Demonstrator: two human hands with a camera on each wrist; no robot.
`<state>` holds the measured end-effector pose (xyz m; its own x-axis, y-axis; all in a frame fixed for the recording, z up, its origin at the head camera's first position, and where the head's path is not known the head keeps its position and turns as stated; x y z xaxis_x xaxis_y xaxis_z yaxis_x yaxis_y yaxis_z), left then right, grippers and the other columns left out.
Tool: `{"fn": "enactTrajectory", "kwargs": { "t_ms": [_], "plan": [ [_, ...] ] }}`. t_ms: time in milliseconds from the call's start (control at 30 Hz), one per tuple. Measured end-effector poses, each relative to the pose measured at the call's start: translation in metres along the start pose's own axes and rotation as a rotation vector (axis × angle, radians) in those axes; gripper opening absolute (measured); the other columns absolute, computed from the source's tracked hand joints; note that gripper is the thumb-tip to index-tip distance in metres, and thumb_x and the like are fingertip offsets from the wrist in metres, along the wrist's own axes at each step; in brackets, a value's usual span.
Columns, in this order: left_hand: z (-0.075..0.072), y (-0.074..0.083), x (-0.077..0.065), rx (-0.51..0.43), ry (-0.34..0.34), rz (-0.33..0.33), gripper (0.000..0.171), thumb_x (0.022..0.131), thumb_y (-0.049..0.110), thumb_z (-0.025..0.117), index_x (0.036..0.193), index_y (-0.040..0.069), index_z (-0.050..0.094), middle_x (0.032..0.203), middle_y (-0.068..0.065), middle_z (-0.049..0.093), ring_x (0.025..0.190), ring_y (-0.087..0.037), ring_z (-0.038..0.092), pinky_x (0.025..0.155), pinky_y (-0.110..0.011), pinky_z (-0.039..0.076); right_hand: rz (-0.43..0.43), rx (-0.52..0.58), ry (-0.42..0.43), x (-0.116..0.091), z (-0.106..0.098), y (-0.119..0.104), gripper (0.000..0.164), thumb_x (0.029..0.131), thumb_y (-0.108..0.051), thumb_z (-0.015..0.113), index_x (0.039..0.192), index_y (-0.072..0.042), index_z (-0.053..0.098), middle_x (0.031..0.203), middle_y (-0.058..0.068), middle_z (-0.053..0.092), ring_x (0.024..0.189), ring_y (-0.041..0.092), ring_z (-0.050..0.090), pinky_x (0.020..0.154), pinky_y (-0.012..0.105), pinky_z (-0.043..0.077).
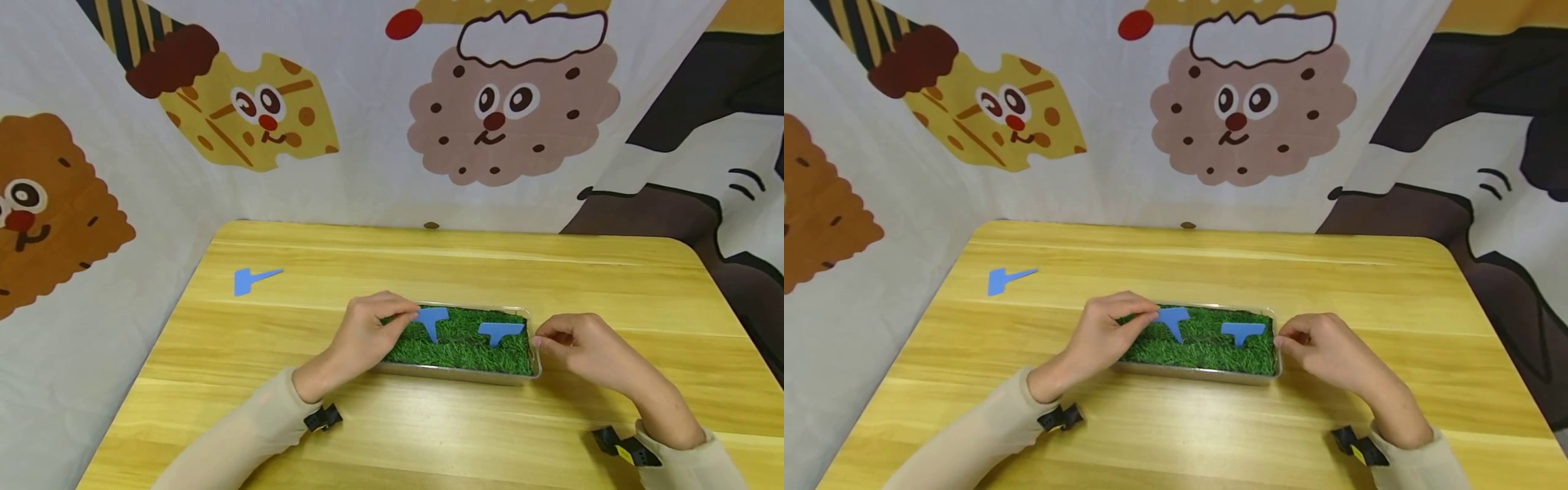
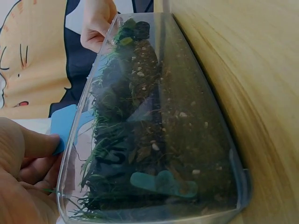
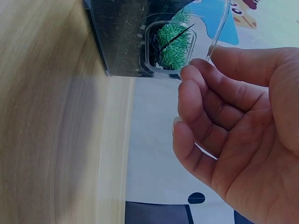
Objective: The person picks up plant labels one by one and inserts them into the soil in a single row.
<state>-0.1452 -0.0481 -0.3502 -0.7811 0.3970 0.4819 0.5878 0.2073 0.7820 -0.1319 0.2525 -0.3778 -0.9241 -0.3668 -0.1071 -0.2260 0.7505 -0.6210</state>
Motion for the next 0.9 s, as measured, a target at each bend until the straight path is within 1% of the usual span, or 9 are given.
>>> {"fn": "enactTrajectory", "kwargs": {
  "t_ms": [367,600,800,900],
  "plan": [
    [0.006,0.0,0.001,0.066,-0.043,0.015,0.016,0.085,-0.001,0.067,0.099,0.004,0.074,0.095,-0.004,0.071,0.09,-0.007,0.064,0.078,-0.019,0.051,-0.001,-0.008,0.008,0.0,0.0,0.002,0.013,0.092,-0.031,0.062,0.086,-0.023,0.07,0.074,-0.006,0.063,0.06,0.009,0.053,0.053,0.026,0.044],
    [0.01,-0.001,0.003,0.102,-0.063,0.047,0.015,0.085,0.0,0.067,0.098,0.004,0.074,0.094,-0.004,0.071,0.089,-0.007,0.064,0.078,-0.017,0.05,-0.008,0.009,-0.004,0.0,-0.001,0.0,0.014,0.093,-0.032,0.061,0.087,-0.022,0.07,0.075,-0.005,0.063,0.061,0.009,0.052,0.053,0.026,0.044],
    [0.012,0.001,0.004,0.122,-0.071,0.067,0.014,0.086,0.001,0.067,0.097,0.004,0.074,0.092,-0.004,0.071,0.087,-0.006,0.064,0.076,-0.017,0.051,-0.016,0.002,0.003,0.0,-0.001,-0.001,0.013,0.092,-0.031,0.062,0.086,-0.023,0.07,0.074,-0.006,0.063,0.062,0.009,0.053,0.054,0.025,0.044],
    [0.013,0.003,0.005,0.138,-0.082,0.092,0.014,0.085,-0.001,0.067,0.097,0.004,0.074,0.091,-0.006,0.071,0.086,-0.008,0.064,0.074,-0.016,0.051,-0.017,-0.001,0.003,0.0,-0.001,-0.001,0.013,0.092,-0.031,0.062,0.086,-0.023,0.07,0.074,-0.006,0.063,0.061,0.009,0.053,0.053,0.025,0.044]
  ]
}}
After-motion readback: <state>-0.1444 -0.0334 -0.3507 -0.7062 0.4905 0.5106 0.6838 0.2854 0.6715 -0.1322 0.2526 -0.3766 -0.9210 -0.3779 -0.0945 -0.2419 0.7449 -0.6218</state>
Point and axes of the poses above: each hand's wrist, its own x-axis towards the middle knuckle, its own z-axis out of the palm, y = z × x, the point moved 6 cm from there along x, towards the middle knuckle
